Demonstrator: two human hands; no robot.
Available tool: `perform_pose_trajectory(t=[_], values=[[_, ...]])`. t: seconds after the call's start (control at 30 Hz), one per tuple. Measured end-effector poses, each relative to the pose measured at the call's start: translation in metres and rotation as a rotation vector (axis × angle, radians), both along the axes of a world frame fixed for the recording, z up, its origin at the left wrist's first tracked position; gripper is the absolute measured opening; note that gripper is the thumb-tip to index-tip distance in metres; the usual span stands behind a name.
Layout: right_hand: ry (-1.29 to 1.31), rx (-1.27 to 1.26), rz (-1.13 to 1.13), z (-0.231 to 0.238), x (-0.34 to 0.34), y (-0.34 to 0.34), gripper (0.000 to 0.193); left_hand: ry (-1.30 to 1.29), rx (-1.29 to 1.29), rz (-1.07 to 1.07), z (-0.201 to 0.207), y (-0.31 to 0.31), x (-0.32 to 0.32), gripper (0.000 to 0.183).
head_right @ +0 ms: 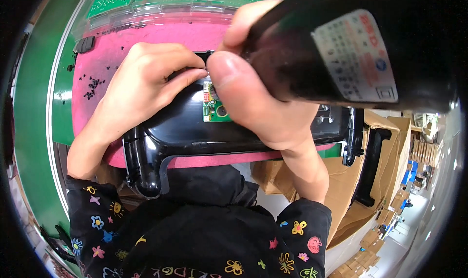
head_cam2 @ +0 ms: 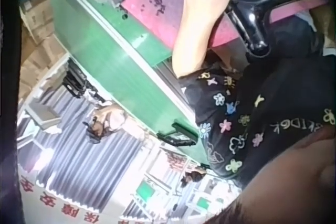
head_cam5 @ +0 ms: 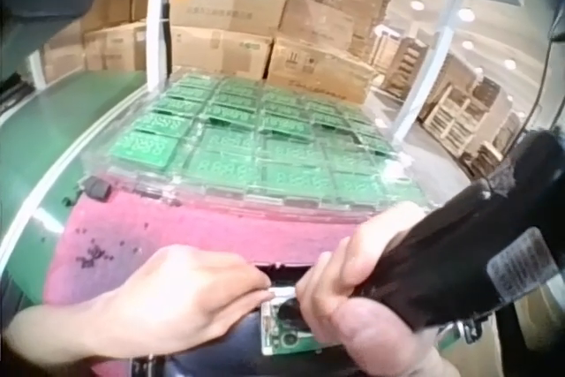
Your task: Assemble electronic circuit boards into plastic housings using an electric screwdriver.
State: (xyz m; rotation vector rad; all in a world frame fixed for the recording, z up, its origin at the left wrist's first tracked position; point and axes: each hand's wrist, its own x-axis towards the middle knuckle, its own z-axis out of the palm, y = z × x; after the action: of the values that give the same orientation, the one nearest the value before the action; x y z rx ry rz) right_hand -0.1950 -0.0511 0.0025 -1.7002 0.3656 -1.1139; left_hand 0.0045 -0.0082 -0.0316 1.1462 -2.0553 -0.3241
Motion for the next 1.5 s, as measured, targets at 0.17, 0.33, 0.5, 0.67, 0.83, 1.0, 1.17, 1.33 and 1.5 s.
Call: perform_pose_trajectory(t=[0.17, 0.33, 0.5, 0.67, 0.83, 1.0, 1.17, 1.33, 1.5], values=[[0.040, 0.092, 0.065, 0.007, 0.012, 0.005, 0.027, -0.014, 0.022, 0.013, 0.000, 0.000, 0.000, 0.012], [0.057, 0.010, -0.091, 0.003, 0.013, 0.003, 0.026, 0.007, 0.016, 0.003, -0.003, 0.001, 0.001, 0.014], [-0.158, 0.139, 0.090, -0.005, 0.009, -0.001, 0.021, -0.063, 0.125, -0.064, -0.001, 0.002, 0.002, 0.014], [-0.245, 0.217, 0.238, -0.004, 0.009, -0.013, 0.022, -0.105, 0.117, -0.034, -0.002, 0.000, 0.001, 0.014], [-0.267, 0.201, 0.135, -0.004, 0.007, -0.005, 0.023, -0.098, 0.173, -0.041, 0.001, 0.001, 0.003, 0.015], [-0.367, 0.131, 0.111, 0.008, -0.006, 0.007, 0.025, -0.155, 0.191, -0.075, 0.000, 0.001, 0.004, 0.016], [-0.468, 0.135, 0.139, 0.032, -0.015, 0.019, 0.022, 0.138, 0.126, -0.257, -0.001, -0.003, 0.000, 0.014], [-0.499, 0.153, 0.141, 0.036, -0.019, 0.024, 0.020, 0.259, 0.189, -0.279, 0.001, -0.001, -0.003, 0.013], [-0.512, 0.150, 0.113, 0.037, -0.019, 0.027, 0.021, 0.335, 0.164, -0.271, 0.008, 0.001, -0.011, 0.011]])
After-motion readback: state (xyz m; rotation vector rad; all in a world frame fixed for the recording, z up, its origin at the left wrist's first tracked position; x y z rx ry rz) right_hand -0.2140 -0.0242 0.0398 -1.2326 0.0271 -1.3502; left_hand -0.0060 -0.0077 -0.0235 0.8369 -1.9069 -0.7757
